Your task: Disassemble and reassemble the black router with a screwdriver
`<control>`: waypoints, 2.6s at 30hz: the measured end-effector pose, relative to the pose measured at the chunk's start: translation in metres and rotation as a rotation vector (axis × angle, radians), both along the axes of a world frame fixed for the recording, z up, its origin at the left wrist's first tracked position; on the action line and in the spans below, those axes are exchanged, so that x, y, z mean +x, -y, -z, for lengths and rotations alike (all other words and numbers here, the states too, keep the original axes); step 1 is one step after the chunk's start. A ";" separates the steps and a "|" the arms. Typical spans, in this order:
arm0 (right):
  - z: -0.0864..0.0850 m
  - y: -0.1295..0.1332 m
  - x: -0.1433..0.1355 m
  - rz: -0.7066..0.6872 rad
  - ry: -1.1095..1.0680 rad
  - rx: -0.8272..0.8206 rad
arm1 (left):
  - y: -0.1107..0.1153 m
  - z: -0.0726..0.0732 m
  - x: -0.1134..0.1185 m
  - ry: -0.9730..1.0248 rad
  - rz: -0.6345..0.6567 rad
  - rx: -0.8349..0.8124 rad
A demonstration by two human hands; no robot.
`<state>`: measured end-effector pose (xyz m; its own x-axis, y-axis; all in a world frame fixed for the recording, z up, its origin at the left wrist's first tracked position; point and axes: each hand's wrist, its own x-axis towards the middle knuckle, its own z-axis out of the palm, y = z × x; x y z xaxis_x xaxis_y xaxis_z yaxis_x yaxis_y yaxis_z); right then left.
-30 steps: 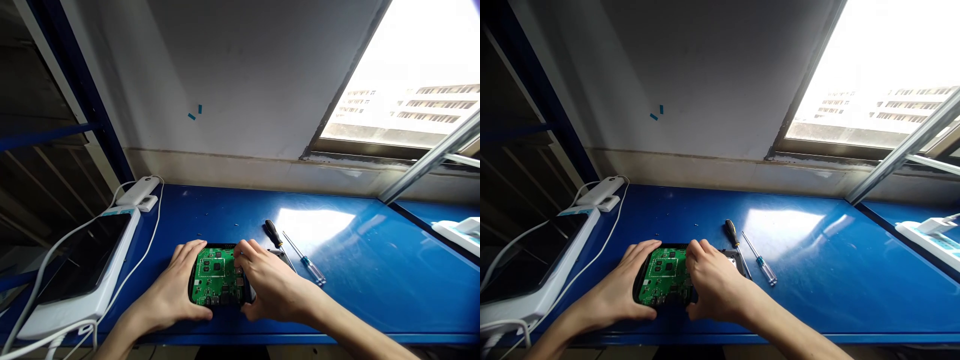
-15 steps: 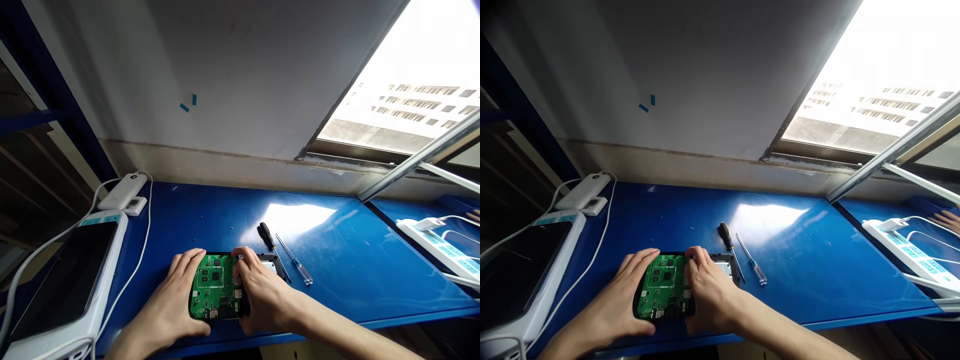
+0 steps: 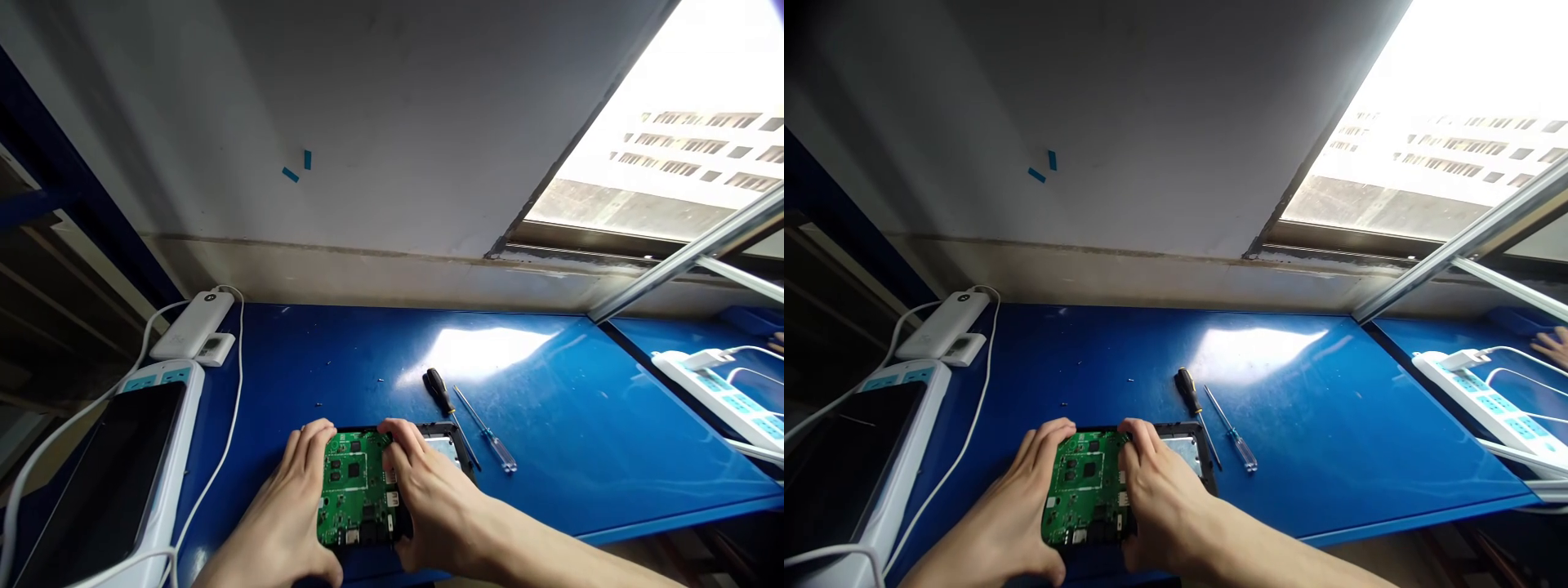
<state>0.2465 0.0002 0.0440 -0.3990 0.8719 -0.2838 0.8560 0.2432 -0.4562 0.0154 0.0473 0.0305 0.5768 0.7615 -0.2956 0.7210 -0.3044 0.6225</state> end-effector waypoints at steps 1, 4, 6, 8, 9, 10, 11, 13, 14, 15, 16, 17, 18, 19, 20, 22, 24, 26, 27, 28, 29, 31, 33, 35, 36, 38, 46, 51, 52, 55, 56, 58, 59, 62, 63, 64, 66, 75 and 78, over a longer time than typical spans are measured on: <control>0.000 0.000 0.000 -0.006 0.002 0.008 | 0.000 0.001 0.000 -0.003 0.003 0.007; -0.004 0.000 -0.001 -0.037 0.022 0.031 | -0.001 -0.003 0.003 -0.032 0.010 0.003; -0.008 -0.001 -0.001 -0.058 0.048 0.032 | -0.003 -0.007 0.005 -0.058 0.012 -0.003; -0.013 -0.003 -0.002 -0.077 0.068 0.029 | -0.004 -0.012 0.007 -0.074 0.022 -0.003; -0.014 -0.003 -0.003 -0.084 0.074 0.032 | -0.005 -0.013 0.007 -0.077 0.026 0.000; -0.016 -0.004 -0.003 -0.090 0.077 0.036 | -0.005 -0.014 0.008 -0.079 0.030 0.003; -0.016 -0.004 -0.004 -0.095 0.077 0.043 | -0.005 -0.014 0.008 -0.080 0.031 0.008; -0.016 -0.005 -0.004 -0.093 0.071 0.062 | -0.004 -0.013 0.007 -0.074 0.031 0.024; -0.016 -0.005 -0.004 -0.084 0.065 0.070 | -0.003 -0.012 0.006 -0.066 0.031 0.035; -0.016 -0.005 -0.004 -0.071 0.056 0.074 | -0.003 -0.011 0.005 -0.054 0.033 0.048; -0.016 -0.004 -0.004 -0.056 0.045 0.073 | -0.003 -0.010 0.004 -0.040 0.035 0.062; -0.017 -0.004 -0.004 -0.040 0.033 0.069 | -0.002 -0.009 0.003 -0.026 0.036 0.074; -0.017 -0.004 -0.004 -0.029 0.024 0.065 | -0.002 -0.007 0.001 -0.011 0.036 0.084; -0.017 -0.005 -0.003 -0.025 0.017 0.069 | -0.002 -0.006 0.000 0.001 0.035 0.090; -0.017 -0.005 -0.001 -0.026 0.013 0.082 | -0.002 -0.004 -0.001 0.012 0.032 0.093; -0.018 -0.008 0.003 -0.047 -0.007 0.107 | -0.001 -0.002 -0.002 0.031 0.021 0.093; -0.020 -0.011 0.008 -0.071 -0.076 0.087 | -0.001 -0.001 -0.004 0.052 0.012 0.091; -0.023 -0.014 0.015 -0.059 -0.189 0.023 | 0.000 -0.001 -0.004 0.067 0.012 0.087; -0.024 -0.015 0.017 -0.036 -0.234 0.000 | 0.000 -0.002 -0.005 0.070 0.013 0.084; -0.025 -0.017 0.019 -0.008 -0.275 -0.012 | 0.000 -0.002 -0.005 0.068 0.010 0.077; -0.025 -0.017 0.021 0.022 -0.313 -0.015 | 0.001 -0.002 -0.005 0.064 0.005 0.068; -0.022 -0.019 0.021 0.092 -0.406 -0.001 | 0.002 -0.002 -0.005 0.053 -0.013 0.045; -0.015 -0.021 0.020 0.193 -0.537 -0.002 | 0.003 -0.001 -0.006 0.051 -0.034 0.026; -0.006 -0.024 0.017 0.309 -0.676 -0.043 | 0.003 0.001 -0.007 0.053 -0.053 0.016; -0.001 -0.026 0.016 0.357 -0.740 -0.073 | 0.004 0.002 -0.008 0.055 -0.061 0.016; 0.007 -0.030 0.015 0.425 -0.844 -0.110 | 0.006 0.004 -0.010 0.066 -0.067 0.029; 0.005 -0.040 0.016 0.530 -1.078 -0.094 | 0.019 0.005 -0.009 0.167 -0.181 0.169; -0.014 -0.038 0.022 0.503 -1.065 -0.099 | 0.014 -0.012 -0.012 0.271 -0.121 0.324; -0.018 -0.037 0.023 0.500 -1.052 -0.102 | 0.012 -0.017 -0.012 0.279 -0.089 0.354; -0.025 -0.035 0.025 0.496 -1.031 -0.110 | 0.007 -0.028 -0.012 0.256 0.034 0.401; -0.026 -0.035 0.024 0.494 -1.033 -0.111 | 0.006 -0.031 -0.013 0.238 0.071 0.407; -0.028 -0.036 0.023 0.485 -1.049 -0.109 | 0.004 -0.035 -0.013 0.198 0.122 0.410; -0.029 -0.036 0.022 0.480 -1.059 -0.107 | 0.004 -0.037 -0.013 0.178 0.129 0.410; -0.033 -0.034 0.018 0.471 -1.080 -0.096 | 0.005 -0.041 -0.015 0.121 0.101 0.411; -0.036 -0.032 0.017 0.471 -1.076 -0.090 | 0.005 -0.042 -0.016 0.115 0.088 0.413; -0.039 -0.030 0.016 0.467 -1.062 -0.077 | 0.005 -0.043 -0.017 0.121 0.078 0.417; -0.047 -0.023 0.015 0.423 -0.993 -0.007 | 0.005 -0.045 -0.018 0.166 0.074 0.430; -0.062 0.012 0.002 0.069 -0.243 0.315 | 0.003 -0.048 -0.012 0.304 0.061 0.477; -0.056 0.016 -0.001 0.065 -0.209 0.336 | 0.005 -0.049 -0.013 0.300 0.069 0.467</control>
